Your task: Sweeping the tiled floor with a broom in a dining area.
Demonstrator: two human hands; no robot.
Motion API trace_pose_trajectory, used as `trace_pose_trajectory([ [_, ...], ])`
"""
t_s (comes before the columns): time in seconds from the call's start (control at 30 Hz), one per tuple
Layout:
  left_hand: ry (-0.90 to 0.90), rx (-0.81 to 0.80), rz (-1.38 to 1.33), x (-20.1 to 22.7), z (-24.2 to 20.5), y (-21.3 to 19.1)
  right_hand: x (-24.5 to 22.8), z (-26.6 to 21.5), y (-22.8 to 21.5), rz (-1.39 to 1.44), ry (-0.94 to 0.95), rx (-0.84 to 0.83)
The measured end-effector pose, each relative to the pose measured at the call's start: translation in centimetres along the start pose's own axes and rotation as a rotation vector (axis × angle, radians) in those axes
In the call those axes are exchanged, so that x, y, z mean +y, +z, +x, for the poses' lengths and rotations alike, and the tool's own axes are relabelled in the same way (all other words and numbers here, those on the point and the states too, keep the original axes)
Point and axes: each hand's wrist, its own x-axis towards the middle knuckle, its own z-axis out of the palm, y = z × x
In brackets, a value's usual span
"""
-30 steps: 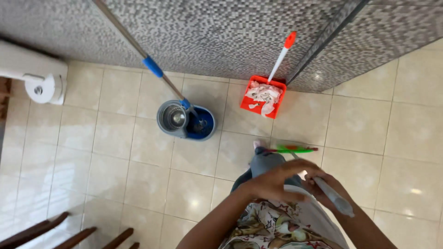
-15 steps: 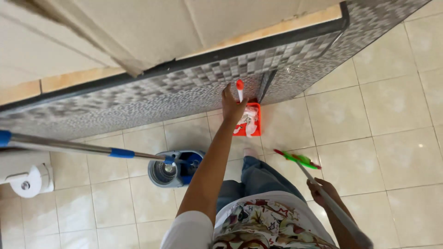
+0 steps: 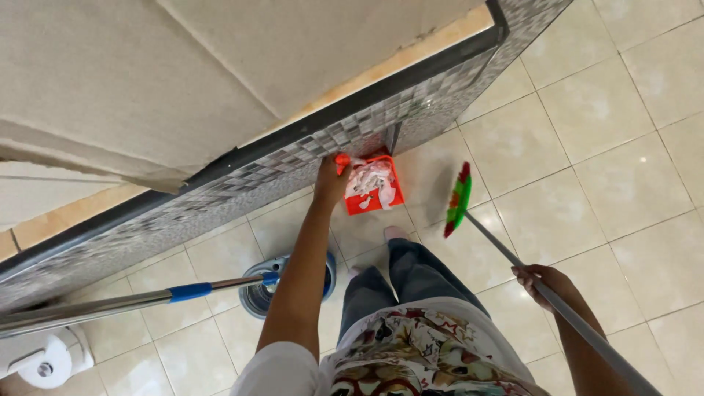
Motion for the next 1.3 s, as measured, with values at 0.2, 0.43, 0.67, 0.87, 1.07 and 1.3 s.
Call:
trace_pose_trajectory([
  [0.2, -0.06, 0.039, -0.155, 3.1, -6.5, -7.4, -0.3, 4.9, 1.2, -0.128, -0.118, -0.037],
  [0.43, -0.302, 0.367, -0.11, 8.1, -13.5, -15.8, 0.9, 15.3, 7.0, -0.534, -0.158, 0.071],
  [0.67, -0.247, 0.609, -0.003, 12.6, -17.3, -21.3, 7.3, 8.7, 17.7, -1.227, -0.386, 0.079],
  [0.87, -0.35, 0.63, -0.073, 13.4, -18.7, -24.3, 10.0, 4.2, 19.6, -1.525, -0.394, -0.008],
  [1.07, -0.44, 0.653, -0.06, 13.0, -18.5, -26.2, 9.6, -1.8, 23.2, -1.581, -0.468, 0.057],
  [1.3, -0.395, 0.718, -0.107, 12.8, -17.4, -27.4, 10.5, 0.9, 27.8, -1.562, -0.472, -0.062],
])
